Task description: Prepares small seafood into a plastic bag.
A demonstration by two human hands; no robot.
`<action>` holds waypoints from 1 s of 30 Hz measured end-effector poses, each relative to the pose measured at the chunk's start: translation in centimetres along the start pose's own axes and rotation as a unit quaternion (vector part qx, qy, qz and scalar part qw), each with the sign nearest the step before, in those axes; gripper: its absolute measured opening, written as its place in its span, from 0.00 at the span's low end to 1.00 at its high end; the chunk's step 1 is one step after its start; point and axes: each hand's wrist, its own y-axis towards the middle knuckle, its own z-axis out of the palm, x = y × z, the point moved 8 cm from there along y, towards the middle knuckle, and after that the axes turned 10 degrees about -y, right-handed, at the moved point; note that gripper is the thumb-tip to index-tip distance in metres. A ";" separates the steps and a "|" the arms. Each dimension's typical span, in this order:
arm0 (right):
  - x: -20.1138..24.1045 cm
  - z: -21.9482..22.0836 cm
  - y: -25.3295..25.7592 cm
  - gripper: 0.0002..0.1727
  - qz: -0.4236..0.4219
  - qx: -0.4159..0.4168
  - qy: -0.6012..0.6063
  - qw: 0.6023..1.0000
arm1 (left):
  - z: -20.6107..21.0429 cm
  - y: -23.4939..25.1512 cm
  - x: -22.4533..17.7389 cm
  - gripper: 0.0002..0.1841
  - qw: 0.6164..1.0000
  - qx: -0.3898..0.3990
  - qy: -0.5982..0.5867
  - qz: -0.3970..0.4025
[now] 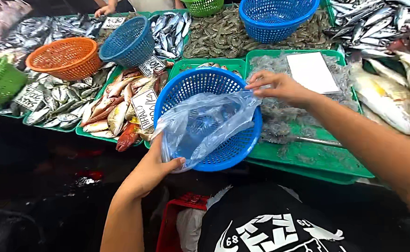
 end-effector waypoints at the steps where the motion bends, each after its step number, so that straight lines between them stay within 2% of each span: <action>1: 0.4 -1.7 -1.6 0.15 0.004 -0.011 -0.022 1.000 | 0.2 -0.1 -0.1 0.59 1.000 -0.015 -0.018 0.005; 3: 0.1 -3.9 -6.3 0.14 0.059 0.038 -0.154 0.986 | 0.4 -0.2 -0.2 0.57 0.997 -0.077 -0.013 0.025; 4: -1.0 -4.2 -8.7 0.17 0.117 0.096 -0.233 0.961 | 0.3 -0.2 -0.1 0.55 0.993 -0.111 0.008 0.033; 5: -2.5 -3.6 -11.5 0.23 0.195 0.176 -0.301 0.917 | 0.3 -0.2 0.1 0.53 0.989 -0.138 0.031 0.039; 7: -4.5 -2.0 -17.0 0.35 0.335 0.309 -0.355 0.816 | 0.5 0.1 0.2 0.52 0.979 -0.183 0.062 0.061; 8: -5.0 -1.5 -18.9 0.36 0.374 0.342 -0.358 0.784 | 0.8 0.2 0.1 0.51 0.974 -0.205 0.066 0.069; 9: -5.4 -1.0 -20.4 0.34 0.392 0.363 -0.353 0.768 | 0.9 0.1 0.0 0.51 0.969 -0.225 0.070 0.078; 10: -5.5 -0.5 -21.5 0.32 0.391 0.368 -0.340 0.772 | 1.1 0.1 -0.2 0.51 0.963 -0.242 0.071 0.090; 11: -5.5 -0.2 -22.1 0.30 0.377 0.356 -0.319 0.793 | 1.2 0.0 -0.4 0.50 0.956 -0.263 0.071 0.106; 13: -4.9 -0.2 -22.1 0.29 0.342 0.288 -0.288 0.847 | 1.3 -0.2 -1.1 0.49 0.939 -0.306 0.062 0.144; 15: -4.2 0.1 -21.9 0.29 0.331 0.241 -0.285 0.866 | 1.6 -0.4 -1.7 0.46 0.926 -0.333 0.055 0.167; 20: -3.4 0.1 -21.0 0.29 0.313 0.189 -0.388 0.846 | 2.5 -0.5 -3.8 0.44 0.922 -0.353 0.095 0.130; 25: -1.8 -3.2 -22.6 0.28 0.256 0.136 -0.416 0.862 | 3.7 -0.8 -5.6 0.37 0.909 -0.364 0.178 0.099; 30: 0.2 -6.9 -23.2 0.29 0.240 0.135 -0.397 0.875 | 5.0 -1.7 -6.3 0.34 0.887 -0.385 0.207 0.146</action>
